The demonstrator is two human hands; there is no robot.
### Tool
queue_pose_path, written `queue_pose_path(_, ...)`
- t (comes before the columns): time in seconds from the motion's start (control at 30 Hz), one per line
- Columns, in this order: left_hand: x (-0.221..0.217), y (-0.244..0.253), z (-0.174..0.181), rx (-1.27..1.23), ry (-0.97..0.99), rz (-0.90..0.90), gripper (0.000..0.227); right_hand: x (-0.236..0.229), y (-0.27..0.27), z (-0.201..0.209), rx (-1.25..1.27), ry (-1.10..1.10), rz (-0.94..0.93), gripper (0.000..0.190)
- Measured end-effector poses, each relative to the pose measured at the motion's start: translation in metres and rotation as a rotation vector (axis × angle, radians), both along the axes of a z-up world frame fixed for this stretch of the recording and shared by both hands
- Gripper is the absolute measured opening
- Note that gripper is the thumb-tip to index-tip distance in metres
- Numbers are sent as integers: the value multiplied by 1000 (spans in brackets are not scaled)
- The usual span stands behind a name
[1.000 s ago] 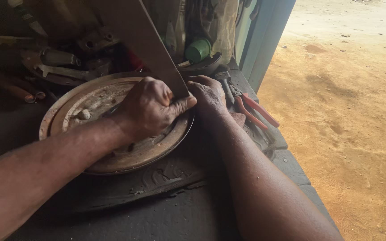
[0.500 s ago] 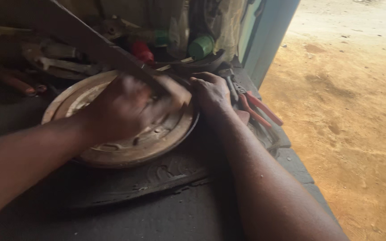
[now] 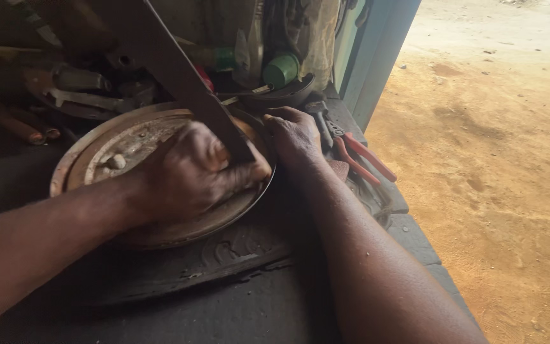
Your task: The person files the surface of a drum brake assembly and then uses a flat metal tool to pry and adjust parts around the hub.
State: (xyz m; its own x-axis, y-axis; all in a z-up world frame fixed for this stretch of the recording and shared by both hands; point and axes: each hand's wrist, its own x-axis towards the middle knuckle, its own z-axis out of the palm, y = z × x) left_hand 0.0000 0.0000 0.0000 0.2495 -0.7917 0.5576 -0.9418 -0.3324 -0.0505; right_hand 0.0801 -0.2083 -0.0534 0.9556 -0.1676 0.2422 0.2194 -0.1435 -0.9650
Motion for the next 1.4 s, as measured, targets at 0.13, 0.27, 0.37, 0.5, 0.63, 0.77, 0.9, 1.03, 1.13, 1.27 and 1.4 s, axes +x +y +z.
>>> queue_pose_path(0.13,-25,40,-2,-23,-16,-227,26,-11,3,10,-16,40,-29,30)
queue_pose_path(0.27,-21,56,13,-84,515,-120,23,-18,8,16,-83,69,-75,32)
queue_pose_path(0.37,7,42,17,20,-33,297,33,-17,7,15,-90,78,-80,32)
queue_pose_path(0.5,47,5,14,-284,284,302,70,-8,4,9,-32,45,8,31)
queue_pose_path(0.63,47,-18,6,-308,395,329,58,-4,1,5,49,28,71,30)
queue_pose_path(0.77,31,-13,-1,-153,227,-52,31,-11,-1,6,-84,28,-12,30)
queue_pose_path(0.9,9,10,-14,223,-156,188,35,-19,7,17,-1,51,1,31)
queue_pose_path(1.03,-17,41,-13,61,-381,-25,30,-24,7,20,-142,120,-99,33)
queue_pose_path(1.13,-29,59,7,-27,399,-167,25,-17,9,21,-150,90,-86,33)
queue_pose_path(1.27,1,52,20,733,46,695,51,-11,3,11,-117,47,-51,34)
queue_pose_path(1.4,56,30,18,-345,136,94,26,-11,4,12,-176,78,-111,35)
